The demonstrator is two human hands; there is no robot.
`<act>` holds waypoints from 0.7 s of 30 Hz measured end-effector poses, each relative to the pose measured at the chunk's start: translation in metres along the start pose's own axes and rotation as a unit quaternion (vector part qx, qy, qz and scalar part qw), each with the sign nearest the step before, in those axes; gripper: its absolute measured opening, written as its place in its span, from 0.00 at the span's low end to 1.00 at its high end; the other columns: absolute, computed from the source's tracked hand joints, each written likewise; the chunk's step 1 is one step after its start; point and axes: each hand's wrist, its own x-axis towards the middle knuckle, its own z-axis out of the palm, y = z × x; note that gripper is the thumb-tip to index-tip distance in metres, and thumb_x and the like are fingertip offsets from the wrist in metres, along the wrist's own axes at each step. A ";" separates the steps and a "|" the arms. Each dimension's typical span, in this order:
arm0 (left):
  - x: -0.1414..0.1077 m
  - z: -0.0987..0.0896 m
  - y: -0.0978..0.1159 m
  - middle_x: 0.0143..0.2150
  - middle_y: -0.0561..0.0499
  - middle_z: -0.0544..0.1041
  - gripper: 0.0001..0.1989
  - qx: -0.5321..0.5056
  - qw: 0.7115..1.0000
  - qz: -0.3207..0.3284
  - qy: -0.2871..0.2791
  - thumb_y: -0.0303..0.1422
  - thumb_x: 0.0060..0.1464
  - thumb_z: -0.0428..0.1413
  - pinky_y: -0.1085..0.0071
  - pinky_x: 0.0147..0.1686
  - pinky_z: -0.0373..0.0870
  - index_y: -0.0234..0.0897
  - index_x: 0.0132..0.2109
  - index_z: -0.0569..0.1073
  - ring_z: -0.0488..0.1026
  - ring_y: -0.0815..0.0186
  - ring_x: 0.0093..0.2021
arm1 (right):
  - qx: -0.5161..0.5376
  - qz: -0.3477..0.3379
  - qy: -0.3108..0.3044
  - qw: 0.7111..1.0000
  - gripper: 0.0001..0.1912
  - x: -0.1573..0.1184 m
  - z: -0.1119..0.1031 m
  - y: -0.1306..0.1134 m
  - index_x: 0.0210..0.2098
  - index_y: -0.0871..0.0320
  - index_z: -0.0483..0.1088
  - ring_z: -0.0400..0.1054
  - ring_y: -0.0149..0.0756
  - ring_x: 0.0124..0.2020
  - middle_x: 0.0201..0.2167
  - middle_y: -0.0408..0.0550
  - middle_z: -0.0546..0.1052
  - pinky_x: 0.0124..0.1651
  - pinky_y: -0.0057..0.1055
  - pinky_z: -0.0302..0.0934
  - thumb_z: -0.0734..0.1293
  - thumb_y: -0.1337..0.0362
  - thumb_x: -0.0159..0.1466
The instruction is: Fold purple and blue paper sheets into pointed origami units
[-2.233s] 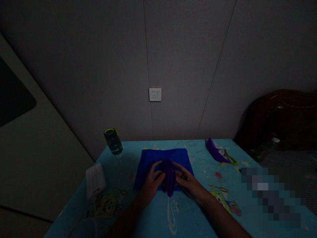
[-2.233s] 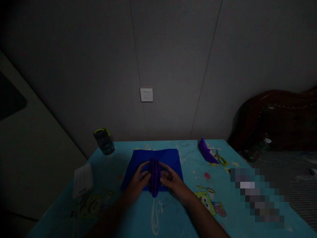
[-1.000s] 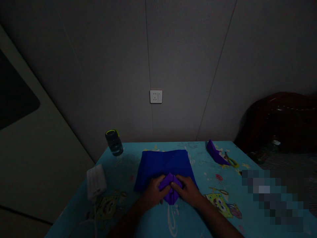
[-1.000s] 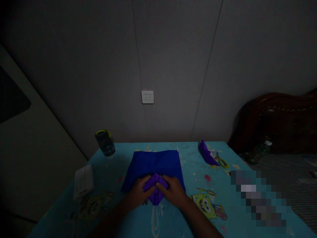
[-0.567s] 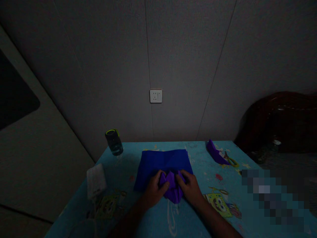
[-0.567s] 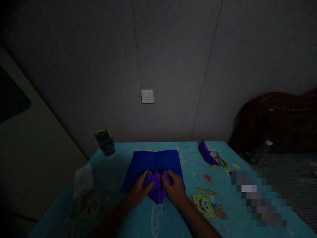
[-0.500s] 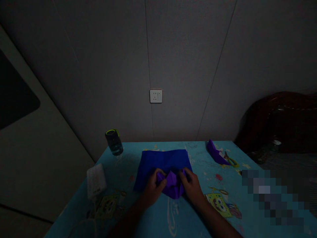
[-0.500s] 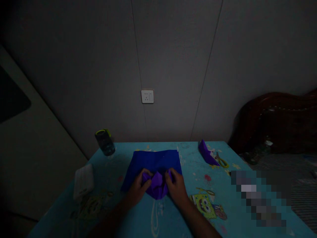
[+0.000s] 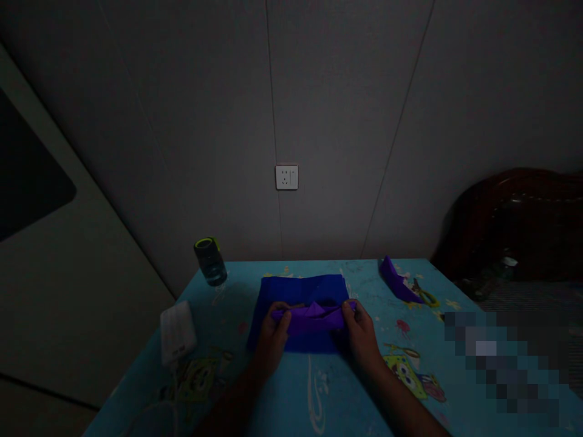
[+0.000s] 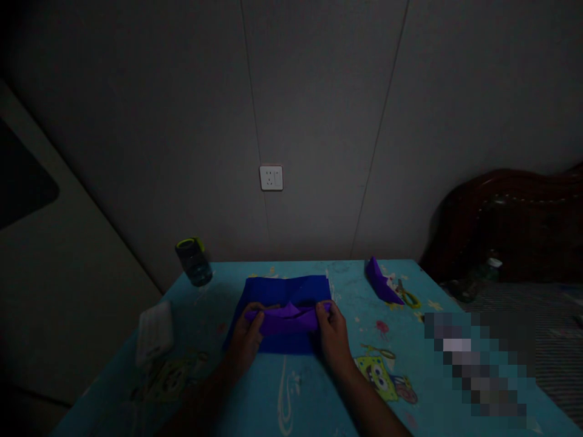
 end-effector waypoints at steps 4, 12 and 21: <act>0.003 0.000 -0.002 0.35 0.51 0.81 0.20 0.019 0.999 0.006 0.041 0.49 0.49 0.61 0.79 0.17 0.56 0.40 0.40 0.67 0.59 0.79 0.15 | 0.048 0.029 -0.015 0.998 0.19 0.003 0.000 0.003 0.32 0.55 0.67 0.62 0.32 0.22 0.20 0.39 0.71 0.25 0.27 0.56 0.68 0.46 0.59; 0.008 -0.001 -0.003 0.38 0.47 0.82 0.19 -0.003 0.998 0.023 0.057 0.47 0.49 0.63 0.76 0.26 0.67 0.38 0.41 0.71 0.74 0.71 0.25 | 0.054 0.070 -0.089 0.992 0.30 0.000 0.004 0.006 0.45 0.57 0.71 0.75 0.45 0.40 0.39 0.51 0.81 0.46 0.40 0.67 0.77 0.49 0.49; 0.001 0.004 0.000 0.44 0.43 0.82 0.21 -0.010 1.000 -0.018 0.006 0.47 0.46 0.64 0.74 0.30 0.70 0.37 0.42 0.74 0.79 0.62 0.35 | 0.038 0.066 -0.030 0.997 0.26 0.000 0.004 0.000 0.40 0.59 0.75 0.76 0.50 0.41 0.39 0.54 0.82 0.49 0.45 0.67 0.76 0.47 0.50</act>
